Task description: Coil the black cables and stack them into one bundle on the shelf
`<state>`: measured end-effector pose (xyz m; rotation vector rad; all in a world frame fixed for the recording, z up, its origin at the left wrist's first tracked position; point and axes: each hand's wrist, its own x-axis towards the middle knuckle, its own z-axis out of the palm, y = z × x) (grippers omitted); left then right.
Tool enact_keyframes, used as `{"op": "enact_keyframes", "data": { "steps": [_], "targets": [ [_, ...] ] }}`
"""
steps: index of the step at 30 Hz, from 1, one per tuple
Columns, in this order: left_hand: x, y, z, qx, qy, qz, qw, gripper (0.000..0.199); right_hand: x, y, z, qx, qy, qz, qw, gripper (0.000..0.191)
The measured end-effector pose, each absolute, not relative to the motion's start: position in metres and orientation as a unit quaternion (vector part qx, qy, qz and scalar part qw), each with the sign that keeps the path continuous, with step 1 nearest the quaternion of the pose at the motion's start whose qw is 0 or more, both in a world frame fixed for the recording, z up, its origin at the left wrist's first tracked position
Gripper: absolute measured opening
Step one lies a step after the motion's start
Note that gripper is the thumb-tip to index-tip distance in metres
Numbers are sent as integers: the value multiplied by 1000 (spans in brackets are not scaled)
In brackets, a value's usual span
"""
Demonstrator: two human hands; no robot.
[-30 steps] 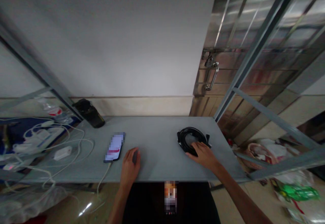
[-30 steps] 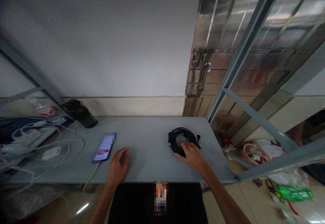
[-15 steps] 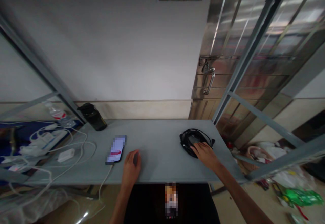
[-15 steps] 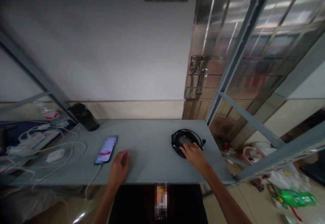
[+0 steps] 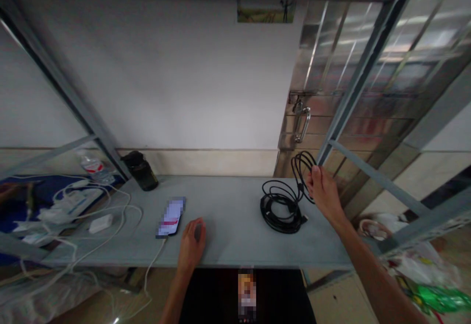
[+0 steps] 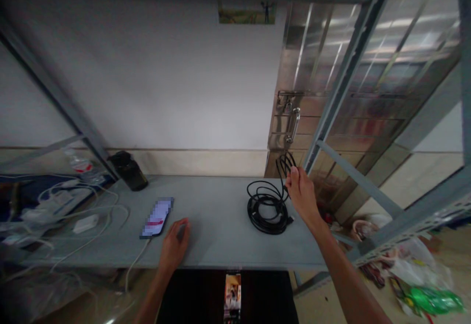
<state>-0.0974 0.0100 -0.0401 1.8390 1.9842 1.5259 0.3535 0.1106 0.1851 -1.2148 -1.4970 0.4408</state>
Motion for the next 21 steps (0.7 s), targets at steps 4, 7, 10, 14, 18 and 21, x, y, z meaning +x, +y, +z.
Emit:
{"op": "enact_keyframes", "data": {
  "steps": [4, 7, 10, 14, 18, 21],
  "targets": [
    [-97, 9, -40, 596, 634, 492, 14, 35, 342, 83, 214, -491, -576, 234, 611, 61],
    [-96, 8, -39, 603, 630, 490, 15, 35, 336, 80, 209, -480, -573, 240, 619, 62],
    [-96, 8, -37, 608, 623, 492, 19, 33, 334, 90, 189, -492, -605, 243, 578, 64],
    [-96, 8, -35, 605, 624, 494, 20, 33, 334, 110, 168, -503, -678, 222, 487, 70],
    [-94, 7, -32, 597, 632, 494, 25, 36, 336, 124, 174, -486, -695, 224, 480, 71],
    [-94, 7, -30, 591, 636, 496, 28, 40, 338, 124, 198, -485, -691, 228, 485, 68]
  ]
}}
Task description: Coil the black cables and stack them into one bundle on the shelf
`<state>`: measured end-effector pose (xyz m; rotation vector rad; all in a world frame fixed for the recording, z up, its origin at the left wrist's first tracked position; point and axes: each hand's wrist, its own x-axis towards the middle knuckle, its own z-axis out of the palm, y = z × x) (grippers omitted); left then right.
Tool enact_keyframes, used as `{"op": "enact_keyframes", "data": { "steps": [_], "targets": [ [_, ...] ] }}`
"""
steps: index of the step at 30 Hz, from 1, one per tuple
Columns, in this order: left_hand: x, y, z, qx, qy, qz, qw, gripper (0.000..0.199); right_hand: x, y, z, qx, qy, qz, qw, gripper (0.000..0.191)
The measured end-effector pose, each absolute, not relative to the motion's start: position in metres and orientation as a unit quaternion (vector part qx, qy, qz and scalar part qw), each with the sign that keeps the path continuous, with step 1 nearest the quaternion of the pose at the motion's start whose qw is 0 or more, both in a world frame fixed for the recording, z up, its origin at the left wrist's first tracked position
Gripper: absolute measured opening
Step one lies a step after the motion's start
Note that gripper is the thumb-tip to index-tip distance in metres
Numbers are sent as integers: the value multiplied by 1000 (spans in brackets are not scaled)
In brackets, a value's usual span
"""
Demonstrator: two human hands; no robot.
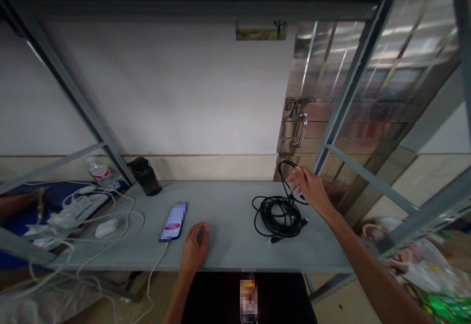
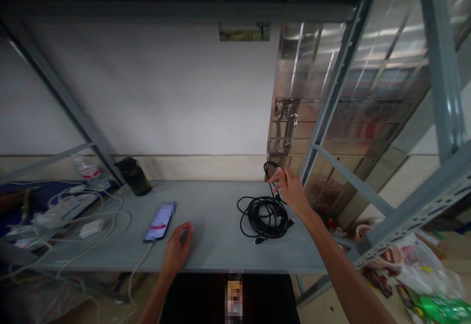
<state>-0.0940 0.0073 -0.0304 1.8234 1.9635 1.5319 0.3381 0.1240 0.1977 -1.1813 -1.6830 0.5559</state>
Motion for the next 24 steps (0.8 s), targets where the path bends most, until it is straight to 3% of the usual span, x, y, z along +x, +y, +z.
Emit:
{"op": "enact_keyframes", "data": {
  "steps": [5, 10, 15, 19, 24],
  "targets": [
    [-93, 8, -23, 592, 628, 504, 35, 43, 344, 113, 249, -469, -694, 149, 526, 63],
    [-30, 4, 15, 617, 578, 530, 64, 34, 343, 100, 266, -444, -710, 188, 514, 62],
    [92, 15, 77, 673, 469, 568, 62, 61, 334, 91, 252, -433, -727, 226, 483, 62],
    [155, 56, 99, 683, 449, 539, 204, 77, 333, 81, 245, -426, -736, 263, 456, 61],
    [175, 107, 99, 615, 404, 567, 370, 54, 343, 74, 234, -422, -725, 328, 434, 61]
  ]
}}
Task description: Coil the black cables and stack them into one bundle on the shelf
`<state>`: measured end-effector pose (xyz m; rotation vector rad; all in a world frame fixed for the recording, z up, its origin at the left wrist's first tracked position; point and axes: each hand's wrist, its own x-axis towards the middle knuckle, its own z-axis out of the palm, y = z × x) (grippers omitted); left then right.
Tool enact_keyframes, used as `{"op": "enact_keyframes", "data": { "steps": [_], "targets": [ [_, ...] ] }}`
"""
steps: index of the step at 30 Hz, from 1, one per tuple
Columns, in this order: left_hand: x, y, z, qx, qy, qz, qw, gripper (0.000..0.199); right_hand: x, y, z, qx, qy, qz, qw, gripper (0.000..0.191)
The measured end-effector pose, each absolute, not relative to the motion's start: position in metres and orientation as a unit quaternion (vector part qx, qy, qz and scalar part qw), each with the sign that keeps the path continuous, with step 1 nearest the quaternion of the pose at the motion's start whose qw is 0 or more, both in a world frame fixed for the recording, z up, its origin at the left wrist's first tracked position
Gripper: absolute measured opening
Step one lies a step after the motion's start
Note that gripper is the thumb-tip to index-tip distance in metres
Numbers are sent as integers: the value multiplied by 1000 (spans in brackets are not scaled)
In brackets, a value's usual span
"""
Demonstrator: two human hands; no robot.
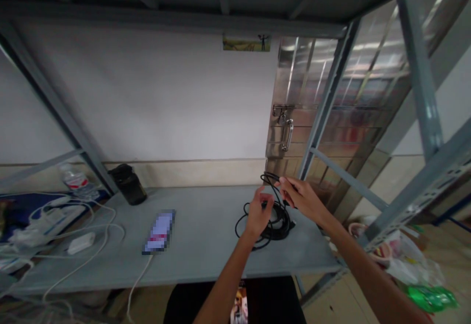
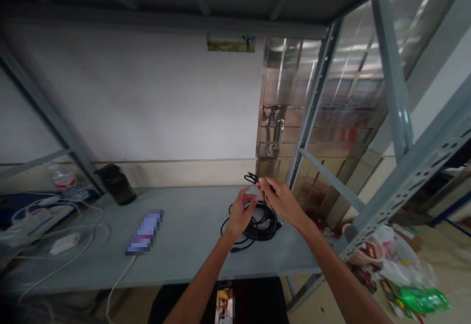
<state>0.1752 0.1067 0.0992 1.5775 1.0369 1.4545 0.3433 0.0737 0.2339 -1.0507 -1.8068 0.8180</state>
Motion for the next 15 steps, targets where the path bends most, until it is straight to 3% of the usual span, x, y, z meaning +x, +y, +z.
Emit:
{"op": "enact_keyframes", "data": {
  "steps": [4, 15],
  "targets": [
    [170, 119, 118, 588, 381, 602, 382, 60, 353, 74, 221, -406, -701, 390, 437, 60],
    [132, 116, 176, 661, 376, 588, 276, 27, 370, 84, 209, -440, -651, 398, 473, 64]
  ]
}}
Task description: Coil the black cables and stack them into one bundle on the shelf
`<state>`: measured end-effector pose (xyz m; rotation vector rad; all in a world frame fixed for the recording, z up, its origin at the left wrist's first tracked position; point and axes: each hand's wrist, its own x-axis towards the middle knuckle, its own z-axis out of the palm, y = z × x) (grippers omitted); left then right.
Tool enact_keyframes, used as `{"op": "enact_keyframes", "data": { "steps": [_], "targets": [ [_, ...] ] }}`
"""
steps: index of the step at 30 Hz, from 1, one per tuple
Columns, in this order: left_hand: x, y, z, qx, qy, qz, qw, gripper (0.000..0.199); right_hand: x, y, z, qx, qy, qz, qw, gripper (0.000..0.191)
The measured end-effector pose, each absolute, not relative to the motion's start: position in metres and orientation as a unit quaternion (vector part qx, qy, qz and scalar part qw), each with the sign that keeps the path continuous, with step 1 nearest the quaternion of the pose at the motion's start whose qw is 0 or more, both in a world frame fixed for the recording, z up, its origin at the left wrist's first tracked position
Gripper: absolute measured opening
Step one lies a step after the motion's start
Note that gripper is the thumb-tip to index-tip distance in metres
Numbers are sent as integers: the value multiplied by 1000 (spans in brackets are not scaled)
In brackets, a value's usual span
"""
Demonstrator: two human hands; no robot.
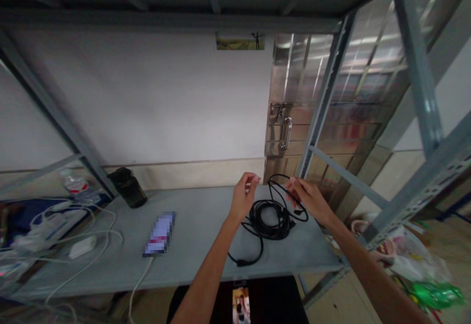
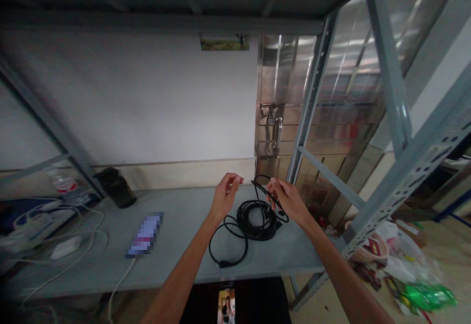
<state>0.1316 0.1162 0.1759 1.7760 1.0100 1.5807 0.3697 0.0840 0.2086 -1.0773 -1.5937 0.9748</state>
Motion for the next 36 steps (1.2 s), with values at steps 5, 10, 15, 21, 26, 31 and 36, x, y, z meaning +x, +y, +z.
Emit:
{"op": "enact_keyframes", "data": {
  "steps": [5, 10, 15, 21, 26, 31, 36],
  "targets": [
    [138, 117, 172, 770, 315, 516, 204, 39, 364, 79, 210, -414, -665, 431, 448, 61],
    [125, 125, 172, 787, 330, 506, 126, 20, 374, 82, 207, -443, -659, 384, 471, 63],
    [91, 126, 173, 722, 364, 573, 130, 20, 409, 88, 208, -490, -634, 315, 508, 68],
    [51, 134, 174, 581, 456, 652, 172, 30, 436, 76, 210, -500, -631, 238, 543, 62],
    [42, 143, 171, 521, 447, 684, 245, 40, 436, 61, 212, -507, -629, 225, 545, 60],
    [51, 145, 163, 471, 414, 712, 316, 48, 433, 58, 205, -515, -652, 201, 519, 58],
    [56, 147, 158, 419, 415, 731, 342, 54, 434, 60, 192, -530, -666, 179, 493, 60]
  ]
}}
